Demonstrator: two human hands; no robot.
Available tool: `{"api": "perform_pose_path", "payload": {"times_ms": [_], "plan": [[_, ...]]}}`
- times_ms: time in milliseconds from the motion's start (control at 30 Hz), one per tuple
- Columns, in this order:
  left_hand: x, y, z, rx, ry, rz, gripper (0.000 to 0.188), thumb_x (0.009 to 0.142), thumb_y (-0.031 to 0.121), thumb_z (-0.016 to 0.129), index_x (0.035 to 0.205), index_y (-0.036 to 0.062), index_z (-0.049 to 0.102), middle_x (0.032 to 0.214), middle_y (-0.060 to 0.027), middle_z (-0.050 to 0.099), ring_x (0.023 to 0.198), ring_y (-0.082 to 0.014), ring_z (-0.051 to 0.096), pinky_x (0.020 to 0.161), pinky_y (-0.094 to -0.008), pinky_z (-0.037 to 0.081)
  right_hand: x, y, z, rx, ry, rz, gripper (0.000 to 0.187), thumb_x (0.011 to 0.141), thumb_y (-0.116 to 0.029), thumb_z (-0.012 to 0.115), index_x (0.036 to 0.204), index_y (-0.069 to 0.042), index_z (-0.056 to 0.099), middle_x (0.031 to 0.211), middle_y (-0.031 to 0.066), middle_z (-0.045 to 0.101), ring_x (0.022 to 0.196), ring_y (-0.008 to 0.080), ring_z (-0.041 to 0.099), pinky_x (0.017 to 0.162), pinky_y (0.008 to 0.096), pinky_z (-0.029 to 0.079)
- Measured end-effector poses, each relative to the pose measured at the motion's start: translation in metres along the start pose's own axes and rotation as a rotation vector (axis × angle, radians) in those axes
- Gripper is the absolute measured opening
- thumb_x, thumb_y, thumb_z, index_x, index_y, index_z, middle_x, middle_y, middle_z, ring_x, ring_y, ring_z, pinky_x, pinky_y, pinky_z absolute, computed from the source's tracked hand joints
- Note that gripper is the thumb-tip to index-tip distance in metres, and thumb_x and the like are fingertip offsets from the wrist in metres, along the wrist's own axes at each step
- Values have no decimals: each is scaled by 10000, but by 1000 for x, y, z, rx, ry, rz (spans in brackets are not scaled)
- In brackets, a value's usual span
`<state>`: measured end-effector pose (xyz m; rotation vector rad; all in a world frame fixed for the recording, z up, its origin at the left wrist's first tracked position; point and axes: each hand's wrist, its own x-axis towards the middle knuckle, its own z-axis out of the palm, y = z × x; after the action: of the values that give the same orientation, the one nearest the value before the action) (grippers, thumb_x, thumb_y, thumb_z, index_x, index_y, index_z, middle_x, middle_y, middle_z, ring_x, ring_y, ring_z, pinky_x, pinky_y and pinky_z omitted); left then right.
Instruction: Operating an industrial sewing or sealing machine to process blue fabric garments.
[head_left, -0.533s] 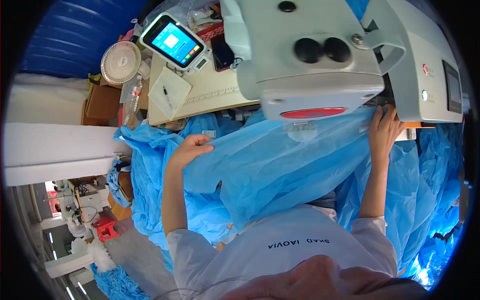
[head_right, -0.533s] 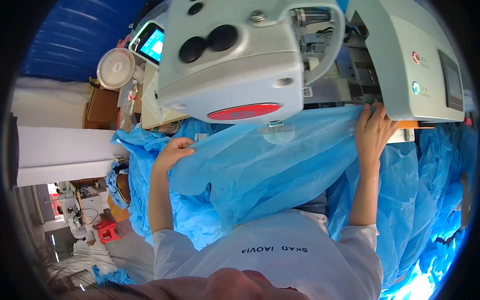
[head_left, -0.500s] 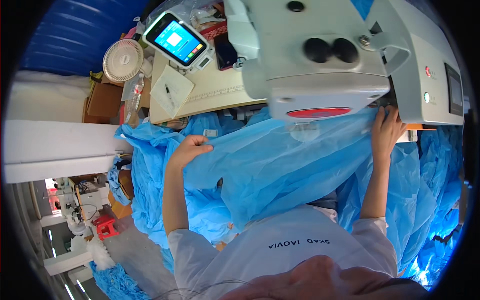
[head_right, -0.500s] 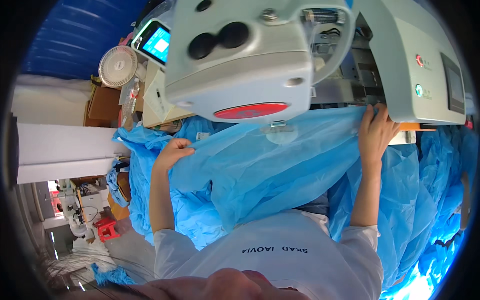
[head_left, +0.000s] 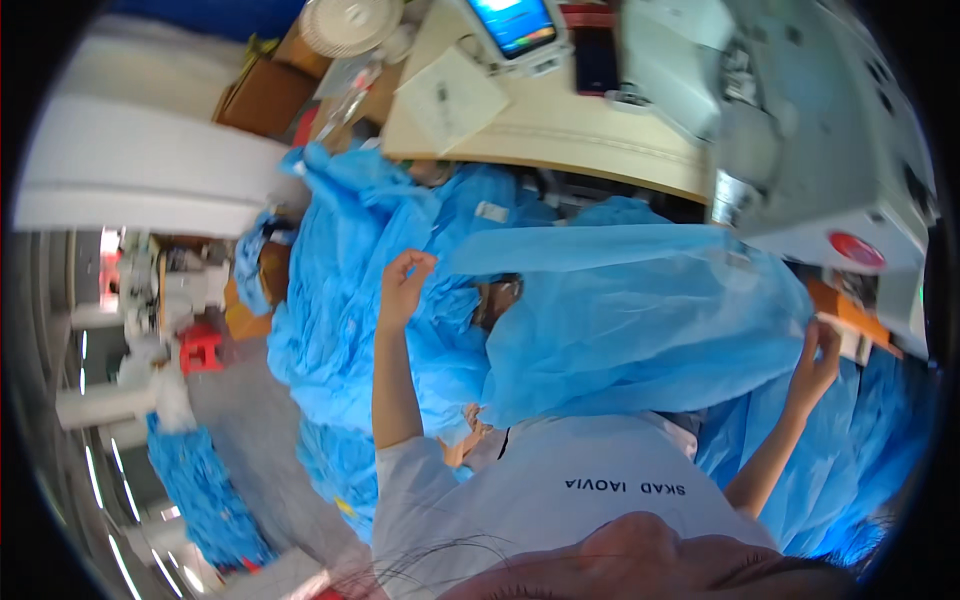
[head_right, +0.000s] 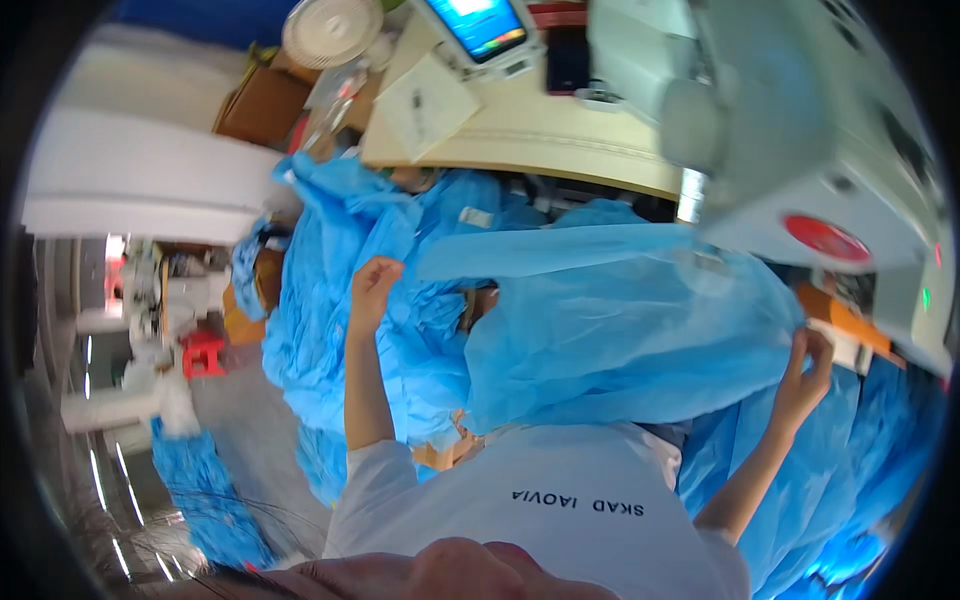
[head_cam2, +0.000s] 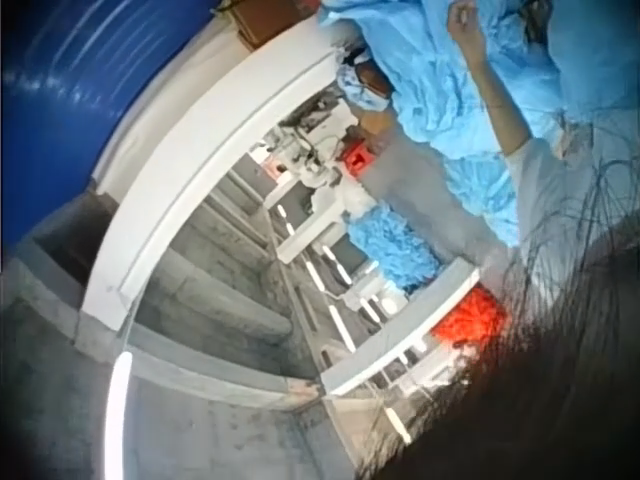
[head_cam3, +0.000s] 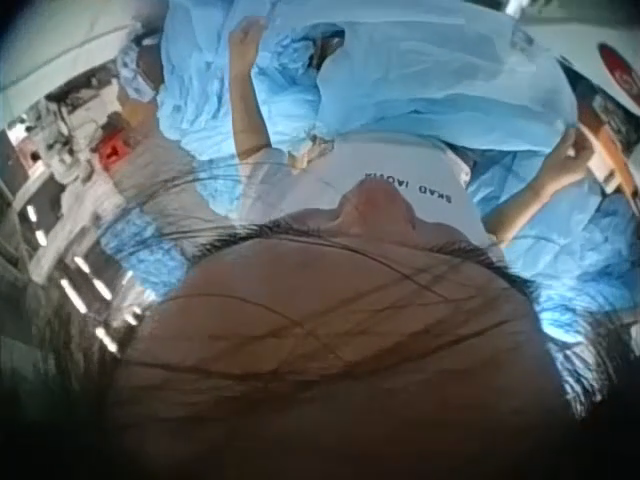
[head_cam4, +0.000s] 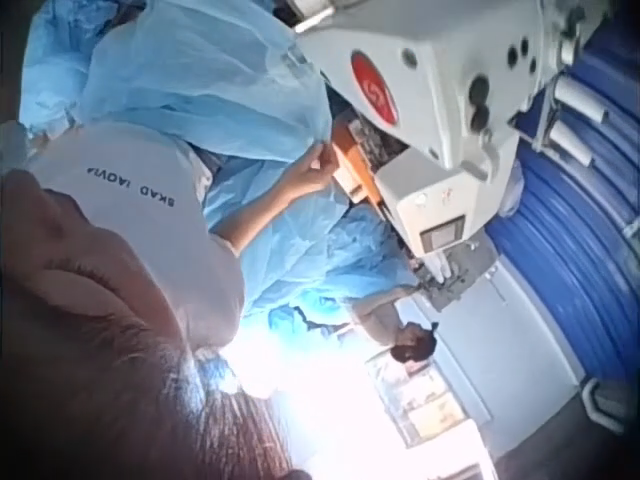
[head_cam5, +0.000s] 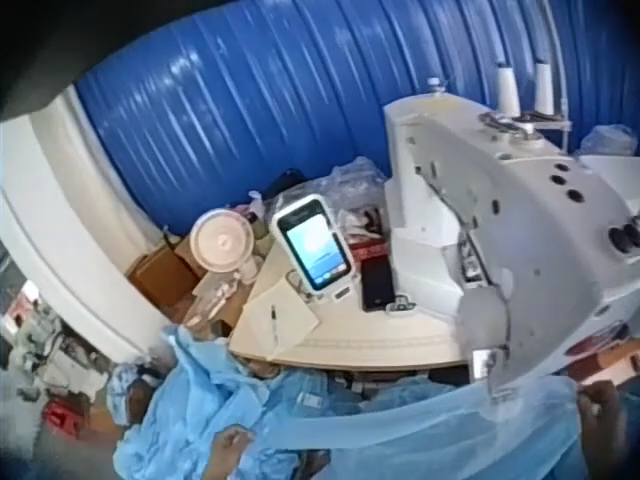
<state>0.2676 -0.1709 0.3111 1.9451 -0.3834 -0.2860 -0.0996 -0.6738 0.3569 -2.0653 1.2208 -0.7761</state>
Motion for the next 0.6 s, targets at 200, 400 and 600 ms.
{"api": "perform_pose_path", "payload": {"times_ms": [200,400,600], "plan": [[-13,-131,-40,554,523,-136,233,814,216,682,944,27,643,971,-88,624,902,-193,565,778,-321,441,-61,76,140,-226,-483,-391,512,724,-146,710,1171,19,525,1157,243,554,1066,406,537,893,424,442],[11,-184,-30,1295,522,99,344,752,318,704,977,67,633,1271,-113,484,1149,-316,442,969,-485,339,-64,171,20,-359,-523,-265,390,733,-91,674,1100,9,589,992,216,635,940,396,605,796,429,485],[48,-193,-47,1200,259,56,250,822,292,630,950,78,622,1048,-123,587,950,-302,541,807,-450,417,-110,242,-307,-1313,-266,395,473,882,-228,576,1265,37,499,1251,212,542,1170,329,513,991,375,401]]}}
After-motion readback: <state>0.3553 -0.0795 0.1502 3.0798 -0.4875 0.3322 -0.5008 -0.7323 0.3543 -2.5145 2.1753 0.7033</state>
